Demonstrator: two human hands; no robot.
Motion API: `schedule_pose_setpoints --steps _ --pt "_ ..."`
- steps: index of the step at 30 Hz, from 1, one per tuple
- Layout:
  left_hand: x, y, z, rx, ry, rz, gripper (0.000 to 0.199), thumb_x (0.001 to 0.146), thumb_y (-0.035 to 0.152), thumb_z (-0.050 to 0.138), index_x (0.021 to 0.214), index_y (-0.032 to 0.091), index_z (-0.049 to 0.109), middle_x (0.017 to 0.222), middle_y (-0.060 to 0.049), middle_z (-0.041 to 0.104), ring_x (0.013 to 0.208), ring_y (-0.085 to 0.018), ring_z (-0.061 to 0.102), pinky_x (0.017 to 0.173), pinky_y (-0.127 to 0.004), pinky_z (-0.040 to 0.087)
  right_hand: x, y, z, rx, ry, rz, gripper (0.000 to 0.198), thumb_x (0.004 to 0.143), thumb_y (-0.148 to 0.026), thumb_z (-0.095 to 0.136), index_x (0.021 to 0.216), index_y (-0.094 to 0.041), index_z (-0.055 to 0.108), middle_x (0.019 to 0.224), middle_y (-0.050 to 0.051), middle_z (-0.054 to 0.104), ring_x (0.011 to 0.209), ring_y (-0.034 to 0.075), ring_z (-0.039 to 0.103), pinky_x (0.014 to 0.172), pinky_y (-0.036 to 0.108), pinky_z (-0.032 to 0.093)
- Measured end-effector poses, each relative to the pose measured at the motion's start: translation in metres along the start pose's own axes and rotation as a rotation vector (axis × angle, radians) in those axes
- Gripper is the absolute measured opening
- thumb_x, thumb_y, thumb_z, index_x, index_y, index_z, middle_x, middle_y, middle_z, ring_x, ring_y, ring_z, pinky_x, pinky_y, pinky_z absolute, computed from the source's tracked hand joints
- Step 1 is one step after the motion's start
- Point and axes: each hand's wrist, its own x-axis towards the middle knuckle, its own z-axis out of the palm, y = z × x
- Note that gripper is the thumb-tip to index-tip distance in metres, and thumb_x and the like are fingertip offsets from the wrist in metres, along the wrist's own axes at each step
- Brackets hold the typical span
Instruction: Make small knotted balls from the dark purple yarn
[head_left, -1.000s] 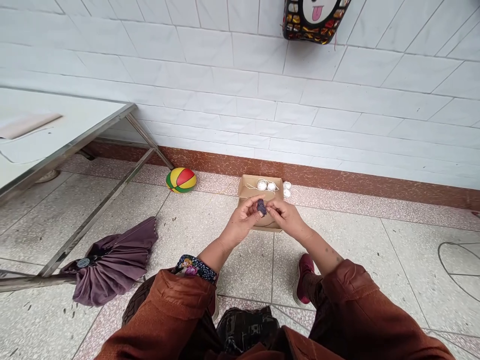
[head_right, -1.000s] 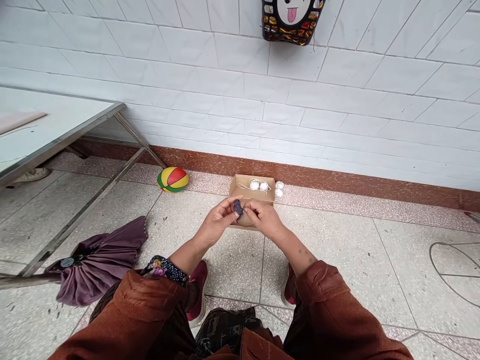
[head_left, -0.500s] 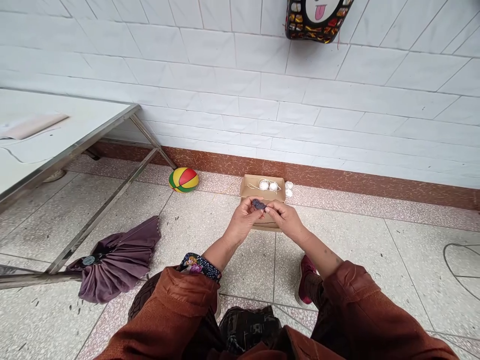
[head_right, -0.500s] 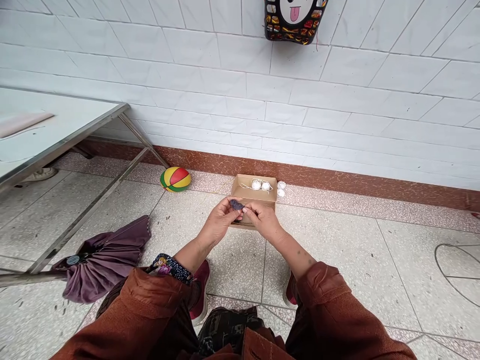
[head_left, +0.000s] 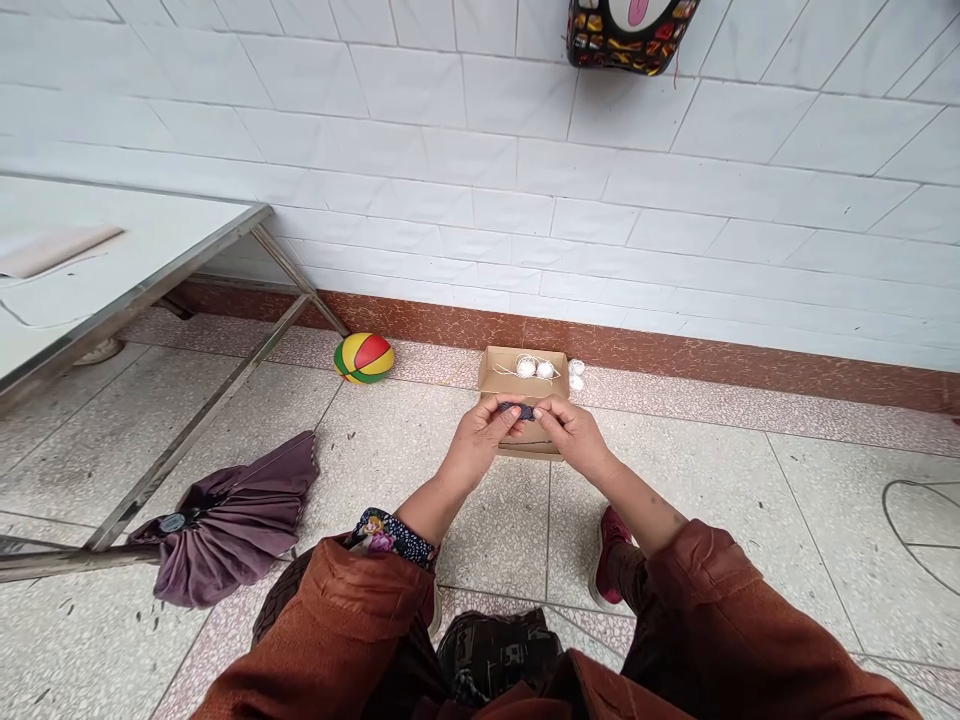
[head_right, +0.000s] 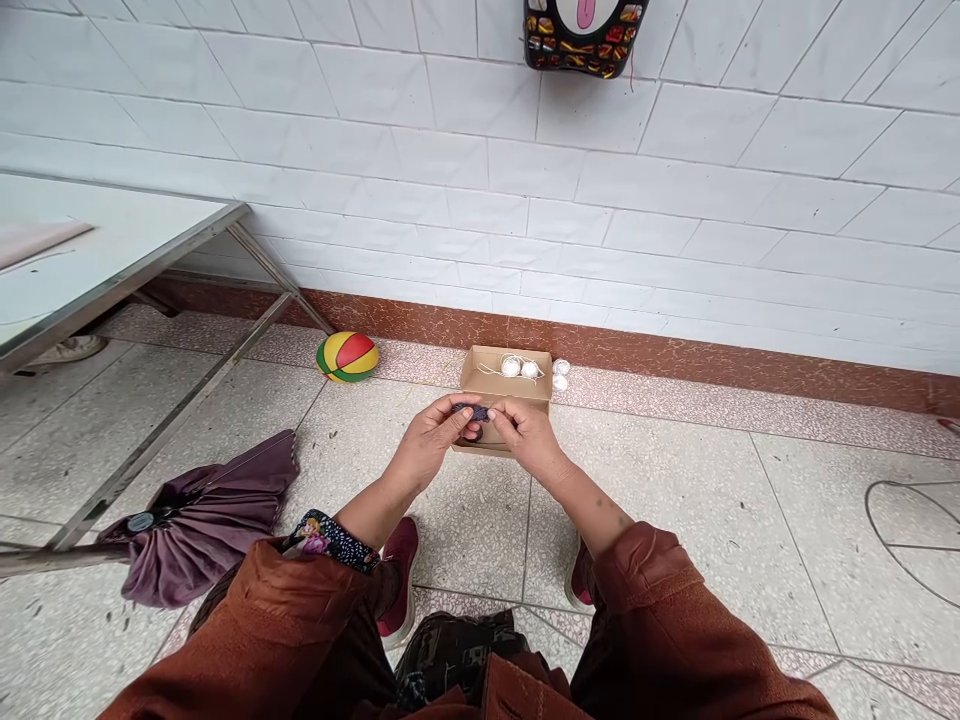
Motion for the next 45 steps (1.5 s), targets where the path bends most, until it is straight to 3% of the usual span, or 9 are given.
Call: schedule_pose_setpoints --steps 10,14,18,25,29,33,38,41,45 --pt "0.008 -0.008 -0.006 -0.016 0.085 -0.12 0.03 0.068 0.035 0.08 0.087 0.014 0.07 0.077 -0.003 0.068 0.064 -0.011 0.062 0.066 -0.028 0.052 -0.002 0.003 -0.009 -0.068 -0.167 -0.136 0.012 0.093 -0.028 0.055 0.087 -0.021 0.062 0.074 0.0 0.06 0.067 0.014 0.054 0.065 0.026 0.042" --pt "0.006 -0.008 -0.006 0.048 -0.023 -0.165 0.026 0.069 0.034 0.08 0.083 0.015 0.07 0.076 -0.002 0.067 0.064 -0.011 0.061 0.065 -0.028 0.051 0.002 0.005 -0.016 -0.074 -0.154 -0.206 0.017 0.095 -0.032 0.056 0.085 -0.021 0.065 0.08 0.002 0.063 0.076 0.016 0.057 0.072 0.029 0.045" --pt "0.001 -0.002 -0.003 -0.009 -0.163 -0.231 0.03 0.068 0.034 0.082 0.087 0.015 0.067 0.078 0.0 0.067 0.062 -0.009 0.062 0.063 -0.025 0.05 0.005 0.008 -0.015 -0.021 -0.091 -0.159 0.019 0.094 -0.035 0.059 0.081 -0.022 0.065 0.078 0.002 0.062 0.074 0.016 0.057 0.07 0.029 0.045" --pt "-0.002 0.005 -0.001 -0.312 -0.218 -0.294 0.047 0.069 0.024 0.084 0.111 0.017 0.063 0.087 -0.001 0.069 0.064 -0.008 0.065 0.065 -0.022 0.053 -0.001 0.008 0.01 0.155 0.034 0.005 0.023 0.094 -0.038 0.053 0.079 -0.021 0.057 0.071 -0.001 0.056 0.066 0.014 0.052 0.065 0.027 0.043" --pt "0.0 0.002 -0.003 -0.379 -0.162 -0.287 0.043 0.07 0.022 0.084 0.109 0.015 0.068 0.096 -0.004 0.071 0.067 -0.007 0.066 0.066 -0.02 0.055 -0.005 0.005 0.014 0.218 0.013 0.094 0.025 0.098 -0.043 0.044 0.088 -0.022 0.054 0.067 -0.003 0.05 0.058 0.013 0.046 0.058 0.026 0.041" --pt "0.003 -0.001 -0.006 -0.369 -0.007 -0.285 0.027 0.07 0.019 0.083 0.092 0.012 0.069 0.083 -0.002 0.071 0.063 -0.007 0.065 0.063 -0.018 0.054 -0.003 0.002 -0.003 0.169 -0.06 0.102 0.031 0.098 -0.046 0.044 0.082 -0.021 0.053 0.063 -0.004 0.045 0.058 0.013 0.042 0.057 0.025 0.036" --pt "0.009 -0.005 -0.008 -0.3 0.142 -0.302 0.022 0.069 0.017 0.082 0.081 0.011 0.066 0.075 -0.001 0.069 0.058 -0.006 0.062 0.058 -0.017 0.052 0.0 -0.001 -0.02 0.173 -0.267 0.09 0.026 0.09 -0.043 0.058 0.08 -0.019 0.059 0.067 -0.004 0.051 0.059 0.011 0.043 0.057 0.024 0.035" --pt "0.01 -0.009 -0.008 -0.202 0.14 -0.299 0.023 0.067 0.019 0.083 0.078 0.011 0.065 0.072 -0.001 0.067 0.058 -0.007 0.062 0.057 -0.019 0.052 0.0 -0.006 -0.023 0.226 -0.339 0.039 0.022 0.091 -0.04 0.058 0.088 -0.019 0.063 0.072 -0.002 0.058 0.062 0.011 0.049 0.059 0.024 0.038" --pt "0.007 -0.012 -0.006 -0.043 -0.002 -0.295 0.025 0.066 0.025 0.083 0.079 0.012 0.066 0.075 -0.001 0.067 0.058 -0.008 0.062 0.061 -0.023 0.051 0.001 -0.006 -0.023 0.209 -0.238 -0.029 0.018 0.094 -0.035 0.055 0.095 -0.021 0.066 0.083 0.001 0.065 0.076 0.014 0.06 0.07 0.027 0.046"
